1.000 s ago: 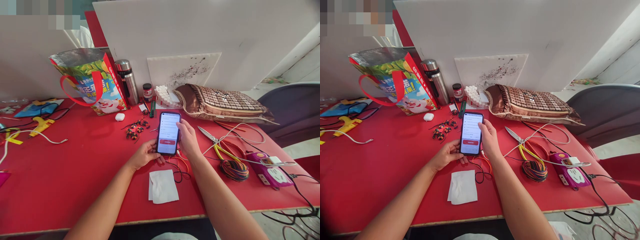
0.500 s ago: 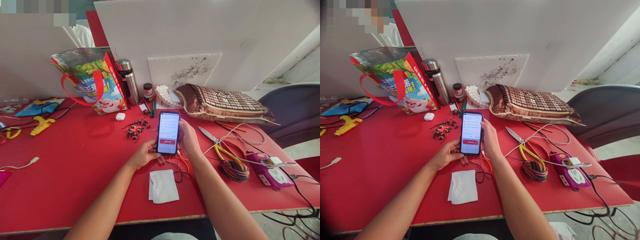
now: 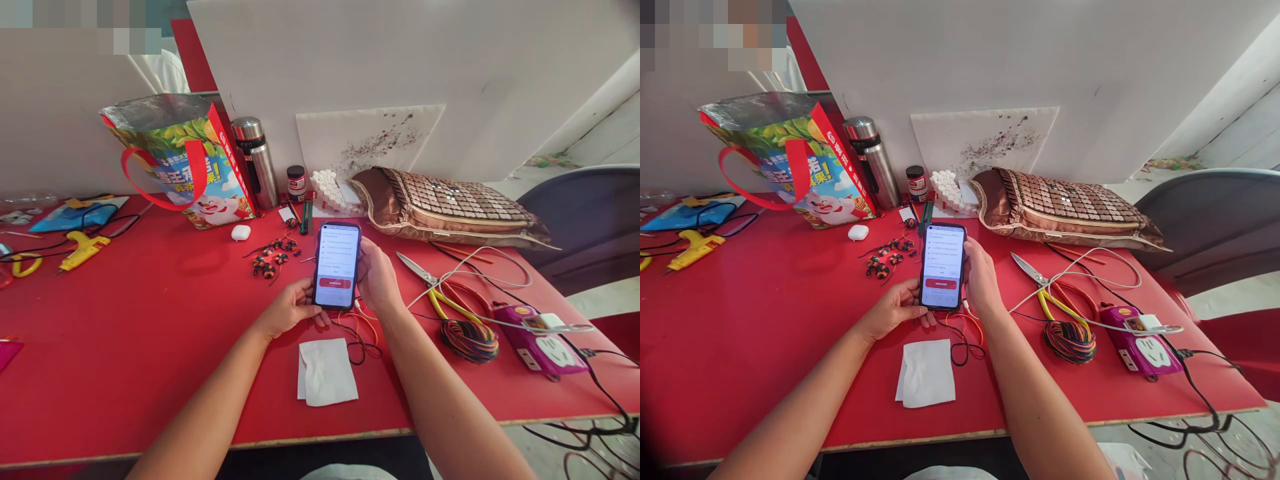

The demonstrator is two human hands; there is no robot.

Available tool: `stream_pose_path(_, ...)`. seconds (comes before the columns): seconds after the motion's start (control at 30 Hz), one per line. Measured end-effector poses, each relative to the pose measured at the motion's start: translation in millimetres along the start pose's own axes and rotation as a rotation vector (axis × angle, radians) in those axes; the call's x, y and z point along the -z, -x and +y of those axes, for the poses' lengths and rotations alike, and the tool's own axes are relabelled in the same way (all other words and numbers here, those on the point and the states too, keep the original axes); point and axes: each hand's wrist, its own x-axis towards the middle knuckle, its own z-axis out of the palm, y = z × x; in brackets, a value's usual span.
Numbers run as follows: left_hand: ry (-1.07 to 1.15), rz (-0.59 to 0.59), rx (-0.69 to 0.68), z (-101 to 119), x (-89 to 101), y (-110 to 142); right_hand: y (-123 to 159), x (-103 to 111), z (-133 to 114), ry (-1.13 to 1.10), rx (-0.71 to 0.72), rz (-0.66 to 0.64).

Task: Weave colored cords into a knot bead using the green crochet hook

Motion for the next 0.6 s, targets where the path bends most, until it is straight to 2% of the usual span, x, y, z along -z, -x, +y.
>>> stream_pose_path(0.23,-0.005,0.001,0.008,0.3,-0.9,0.0,3.5,-4.2,-3.0,0.005,0.033,0.058)
stream_pose_path(0.6,-0.023,-0.007,0.020,2.1,-0.5,0.7,2.0,-3.4,-3.3,0.001,0.013,0.023)
